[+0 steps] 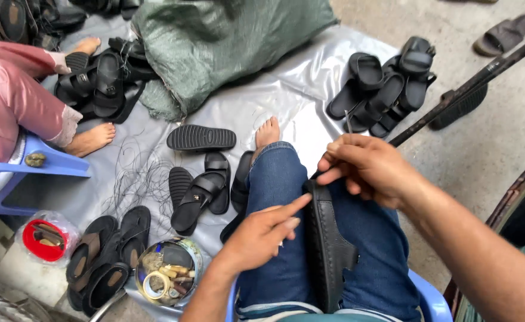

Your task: The person sits on a blue plastic chair and sews a black sandal held between their legs. They use a needle and thread to stitch the sole to the upper part of the sandal, pulling the thread through repeatedly. Another person is visible nearby, also working with sandals.

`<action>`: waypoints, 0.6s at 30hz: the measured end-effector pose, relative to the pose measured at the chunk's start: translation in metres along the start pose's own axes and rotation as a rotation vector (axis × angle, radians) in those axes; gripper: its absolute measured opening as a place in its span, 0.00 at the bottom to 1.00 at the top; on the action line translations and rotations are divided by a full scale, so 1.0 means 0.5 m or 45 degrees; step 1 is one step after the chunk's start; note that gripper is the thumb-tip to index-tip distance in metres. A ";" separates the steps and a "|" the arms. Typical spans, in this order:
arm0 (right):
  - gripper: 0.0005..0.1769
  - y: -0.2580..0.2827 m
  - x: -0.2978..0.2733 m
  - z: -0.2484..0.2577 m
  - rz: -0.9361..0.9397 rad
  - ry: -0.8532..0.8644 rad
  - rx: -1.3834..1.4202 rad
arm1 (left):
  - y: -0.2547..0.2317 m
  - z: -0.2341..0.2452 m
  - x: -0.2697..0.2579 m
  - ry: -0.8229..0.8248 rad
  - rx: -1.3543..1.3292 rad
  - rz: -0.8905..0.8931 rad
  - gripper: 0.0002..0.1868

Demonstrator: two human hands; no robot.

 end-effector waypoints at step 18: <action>0.23 -0.051 -0.075 0.036 1.081 0.340 -1.671 | -0.060 0.007 -0.004 -0.409 0.383 -0.394 0.33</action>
Point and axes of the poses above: each hand's wrist, its own x-axis towards the middle knuckle, its own z-axis out of the back of the hand, y = z × x, the point moved 4 cm from there along x, towards the middle knuckle, and after that the axes turned 3 degrees about -y, right-handed, at the moved point
